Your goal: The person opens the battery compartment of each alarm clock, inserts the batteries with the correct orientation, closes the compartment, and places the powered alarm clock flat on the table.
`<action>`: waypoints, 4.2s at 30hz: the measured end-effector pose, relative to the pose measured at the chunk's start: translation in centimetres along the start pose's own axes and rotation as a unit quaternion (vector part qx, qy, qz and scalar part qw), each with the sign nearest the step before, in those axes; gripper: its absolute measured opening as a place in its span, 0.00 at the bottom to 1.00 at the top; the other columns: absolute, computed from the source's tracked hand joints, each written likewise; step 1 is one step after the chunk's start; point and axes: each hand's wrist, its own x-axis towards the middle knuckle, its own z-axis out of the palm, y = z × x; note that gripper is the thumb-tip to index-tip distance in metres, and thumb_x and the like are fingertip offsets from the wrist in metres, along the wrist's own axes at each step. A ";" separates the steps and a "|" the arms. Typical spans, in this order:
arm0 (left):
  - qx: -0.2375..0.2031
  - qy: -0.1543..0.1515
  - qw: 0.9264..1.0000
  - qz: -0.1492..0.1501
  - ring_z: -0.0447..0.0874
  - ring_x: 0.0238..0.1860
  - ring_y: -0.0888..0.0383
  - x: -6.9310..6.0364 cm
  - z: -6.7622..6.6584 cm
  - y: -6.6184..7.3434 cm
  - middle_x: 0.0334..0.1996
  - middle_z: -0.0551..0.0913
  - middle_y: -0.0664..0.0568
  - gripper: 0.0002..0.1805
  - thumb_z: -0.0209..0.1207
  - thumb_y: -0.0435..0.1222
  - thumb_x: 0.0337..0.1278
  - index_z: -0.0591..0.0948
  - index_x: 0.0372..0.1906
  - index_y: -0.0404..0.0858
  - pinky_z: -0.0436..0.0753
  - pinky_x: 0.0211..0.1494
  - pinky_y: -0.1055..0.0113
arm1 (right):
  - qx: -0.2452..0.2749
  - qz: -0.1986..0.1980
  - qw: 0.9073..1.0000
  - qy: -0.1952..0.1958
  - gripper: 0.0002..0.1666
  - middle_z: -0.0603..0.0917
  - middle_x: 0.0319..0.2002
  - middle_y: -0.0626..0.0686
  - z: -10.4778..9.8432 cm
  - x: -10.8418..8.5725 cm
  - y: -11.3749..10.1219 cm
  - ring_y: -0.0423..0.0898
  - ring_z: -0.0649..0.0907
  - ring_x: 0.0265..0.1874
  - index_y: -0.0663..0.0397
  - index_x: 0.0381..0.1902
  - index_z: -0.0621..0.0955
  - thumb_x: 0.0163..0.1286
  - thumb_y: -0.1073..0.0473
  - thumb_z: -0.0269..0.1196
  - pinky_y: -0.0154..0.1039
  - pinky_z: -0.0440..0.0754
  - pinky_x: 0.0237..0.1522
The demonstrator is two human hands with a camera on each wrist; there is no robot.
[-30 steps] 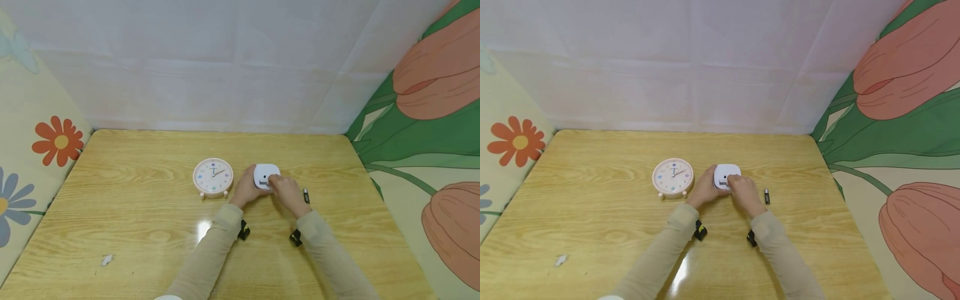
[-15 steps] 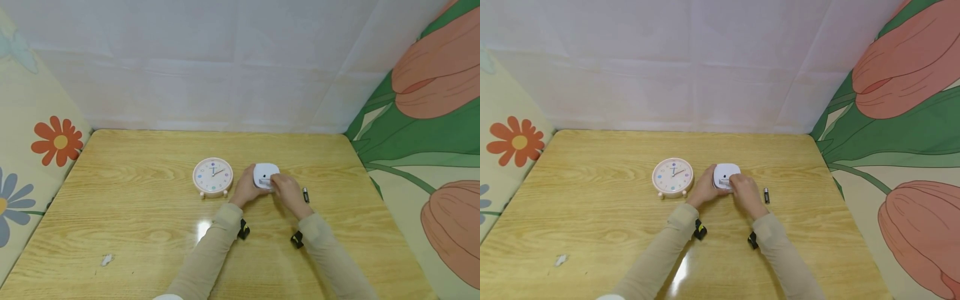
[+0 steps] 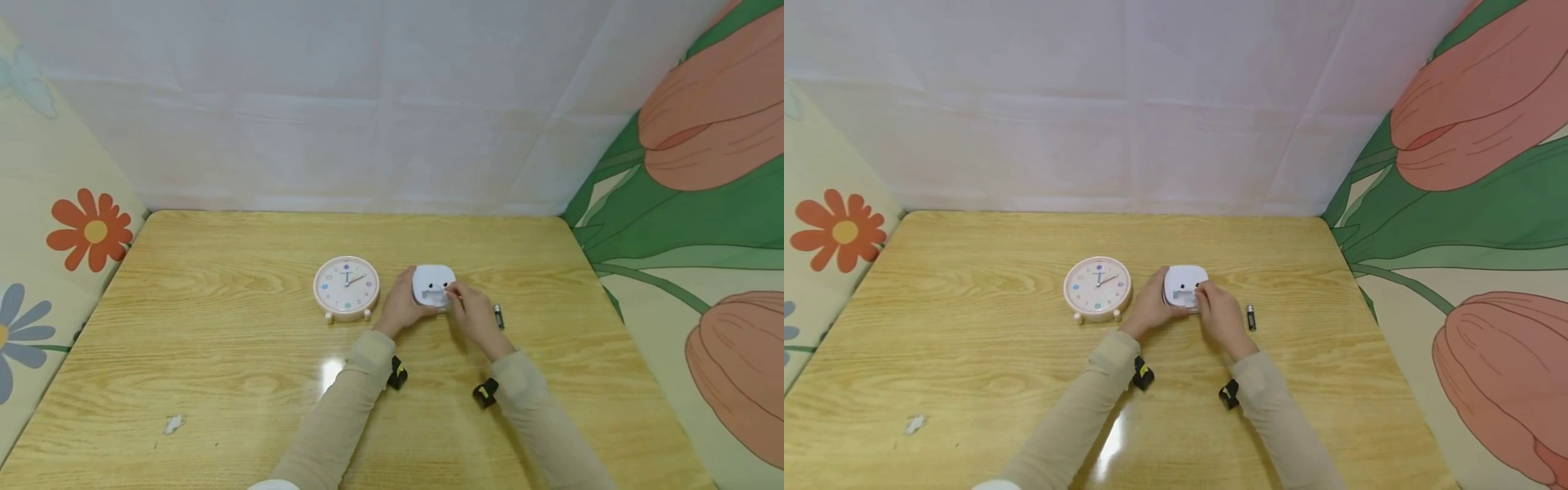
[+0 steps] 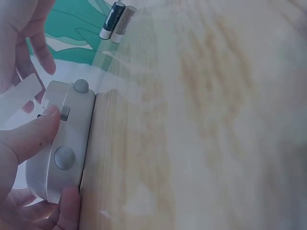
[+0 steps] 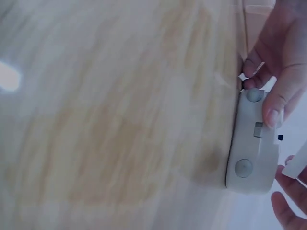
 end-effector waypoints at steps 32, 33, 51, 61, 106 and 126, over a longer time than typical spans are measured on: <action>-0.009 0.001 1.000 -0.010 0.61 0.63 0.48 0.0 0.1 -0.1 0.64 0.63 0.40 0.56 0.74 0.40 0.30 0.55 0.67 0.32 0.59 0.66 0.59 | 0.192 0.191 0.962 0.026 0.08 0.80 0.35 0.69 -1.8 -0.3 2.8 0.58 0.80 0.34 0.72 0.39 0.74 0.67 0.69 0.52 0.32 0.79 0.29; -0.008 0.001 1.000 -0.011 0.62 0.63 0.48 0.0 0.1 -0.1 0.63 0.63 0.41 0.56 0.74 0.40 0.30 0.55 0.67 0.32 0.60 0.66 0.59 | 0.187 0.192 0.963 0.021 0.08 0.80 0.35 0.68 -1.9 -0.3 2.9 0.57 0.80 0.34 0.72 0.39 0.74 0.68 0.68 0.51 0.33 0.80 0.30; -0.013 0.002 1.000 -0.007 0.64 0.61 0.48 0.0 0.1 -0.2 0.62 0.65 0.41 0.56 0.74 0.41 0.29 0.56 0.67 0.32 0.61 0.65 0.58 | 0.153 0.216 0.964 -0.032 0.13 0.78 0.38 0.69 -3.9 0.1 6.1 0.61 0.79 0.34 0.70 0.43 0.73 0.71 0.63 0.48 0.29 0.77 0.25; -0.020 -0.002 1.000 -0.017 0.62 0.62 0.49 0.0 0.1 -0.1 0.63 0.63 0.42 0.57 0.74 0.42 0.29 0.55 0.68 0.33 0.60 0.66 0.58 | 0.079 0.170 0.981 -0.043 0.08 0.80 0.31 0.65 -3.3 0.4 7.3 0.54 0.77 0.26 0.69 0.39 0.74 0.68 0.67 0.51 0.35 0.75 0.22; -0.020 -0.006 0.999 -0.024 0.59 0.64 0.49 0.0 0.1 -0.1 0.65 0.61 0.42 0.57 0.74 0.42 0.31 0.54 0.68 0.33 0.57 0.67 0.59 | -0.098 0.051 0.985 -0.136 0.09 0.78 0.36 0.62 -3.7 0.0 8.6 0.57 0.77 0.34 0.67 0.35 0.78 0.58 0.66 0.63 0.52 0.76 0.35; -0.014 -0.001 1.000 -0.022 0.61 0.63 0.47 -0.2 -0.1 -0.2 0.64 0.62 0.41 0.57 0.74 0.42 0.29 0.54 0.68 0.33 0.60 0.66 0.57 | -0.084 0.145 0.964 -0.209 0.18 0.74 0.20 0.50 -4.9 -1.9 7.9 0.45 0.71 0.18 0.63 0.41 0.74 0.59 0.56 0.63 0.39 0.68 0.20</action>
